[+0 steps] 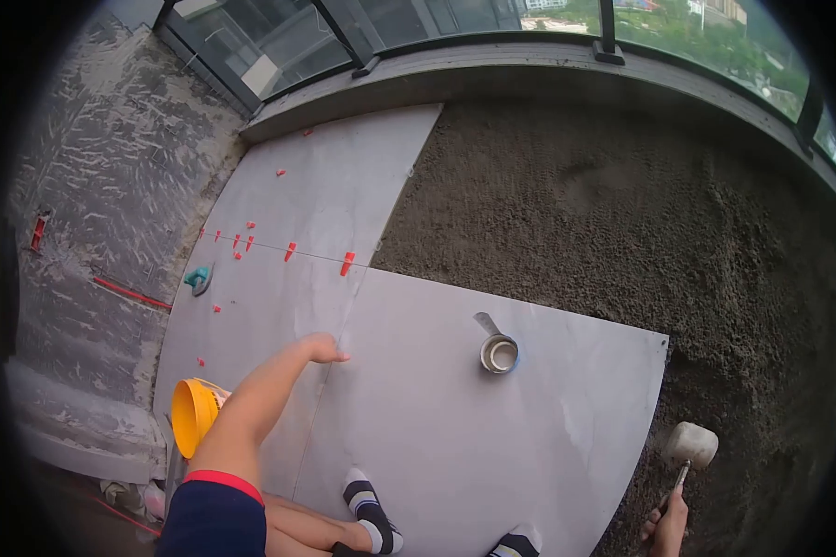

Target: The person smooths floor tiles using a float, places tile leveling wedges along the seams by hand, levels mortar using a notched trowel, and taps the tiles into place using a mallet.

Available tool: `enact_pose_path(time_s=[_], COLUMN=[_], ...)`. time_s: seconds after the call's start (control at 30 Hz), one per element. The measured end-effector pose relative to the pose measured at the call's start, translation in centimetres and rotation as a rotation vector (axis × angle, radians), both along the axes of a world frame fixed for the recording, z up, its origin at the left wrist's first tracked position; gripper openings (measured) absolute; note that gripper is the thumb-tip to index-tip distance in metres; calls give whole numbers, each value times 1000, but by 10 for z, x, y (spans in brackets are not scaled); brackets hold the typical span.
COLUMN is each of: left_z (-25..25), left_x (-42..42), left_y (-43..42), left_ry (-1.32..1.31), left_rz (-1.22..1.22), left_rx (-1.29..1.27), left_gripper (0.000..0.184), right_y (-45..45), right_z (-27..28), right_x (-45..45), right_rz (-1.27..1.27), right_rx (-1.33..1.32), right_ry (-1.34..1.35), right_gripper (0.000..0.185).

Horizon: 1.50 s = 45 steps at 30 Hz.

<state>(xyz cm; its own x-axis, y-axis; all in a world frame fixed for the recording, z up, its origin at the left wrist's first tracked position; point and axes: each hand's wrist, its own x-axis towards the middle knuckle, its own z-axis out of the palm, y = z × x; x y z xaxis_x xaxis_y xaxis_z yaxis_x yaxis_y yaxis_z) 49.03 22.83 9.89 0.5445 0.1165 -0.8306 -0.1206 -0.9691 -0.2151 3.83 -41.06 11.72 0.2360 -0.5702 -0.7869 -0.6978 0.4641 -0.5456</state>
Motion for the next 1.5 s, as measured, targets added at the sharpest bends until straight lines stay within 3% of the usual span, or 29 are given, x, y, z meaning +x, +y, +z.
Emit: enact_pose_path(time_s=[0.07, 0.13, 0.2, 0.3, 0.37, 0.43, 0.53, 0.6, 0.63, 0.73, 0.83, 1.0, 1.07, 1.1, 1.17, 1.27, 1.37, 1.4, 1.5], left_z=[39, 45, 34, -1, -24, -44, -50, -55, -60, -80, -93, -93, -94, -96, -122, -161, -171, -146, -115], left_x=[3, 6, 5, -4, -8, -8, -1, 10, 15, 23, 24, 26, 26, 27, 27, 42, 57, 43, 28], left_y=[-20, -17, -2, 16, 11, 3, 14, 29, 34, 55, 69, 68, 71, 73, 90, 131, 156, 135, 101], left_ry=[-79, -20, 43, -144, -294, -398, -522, -563, -589, -657, -700, -700, -724, -735, -833, -891, -803, -796, -614], left_rz=[-168, -189, -219, -240, 23, 80, 178, 202, 185, 169, 135, 114, 108, 107, 40, -29, -90, -289, -259], left_rx=[23, -4, -29, -118, -126, -172, -255, -314, -360, -460, -557, -563, -562, -570, -533, -578, -564, -349, -369], left_gripper=[72, 78, 87, 98, 114, 118, 122, 123, 120, 112, 101, 93, 91, 88, 82, 71, 68, 64, 72], right_y=[8, 17, 28, 87, 126, 170, 214, 238, 248, 253, 223, 86, 22, 2, 2, 1, -4, -9, -24], right_z=[24, 41, 45, 59, 42, 31, -8, -25, -21, -20, 10, 27, 14, 14, 54, 77, 86, 77, 58], right_x=[30, 55, 75, 104, 111, 126, 130, 141, 157, 173, 183, 86, -9, -47, -110, -199, -263, -284, -333], right_rz=[55, 100, 492, 676, 937, 1137, 1365, 1708, 1809, 1835, 1539, 612, 444, 474, 509, 191, -106, -218, -508], right_rx=[-52, -96, -114, 8, 15, 100, 116, -73, -41, -249, -578, -557, -659, -714, -812, -856, -721, -690, -692], right_ry=[-26, -41, -71, 92, 207, 298, 234, 82, 115, -147, -203, 144, 237, 368, 705, 1008, 1113, 1176, 1125], right_gripper=[45, 44, 38, 31, 38, 45, 48, 48, 47, 41, 24, 22, 23, 24, 27, 21, 43, 55, 68])
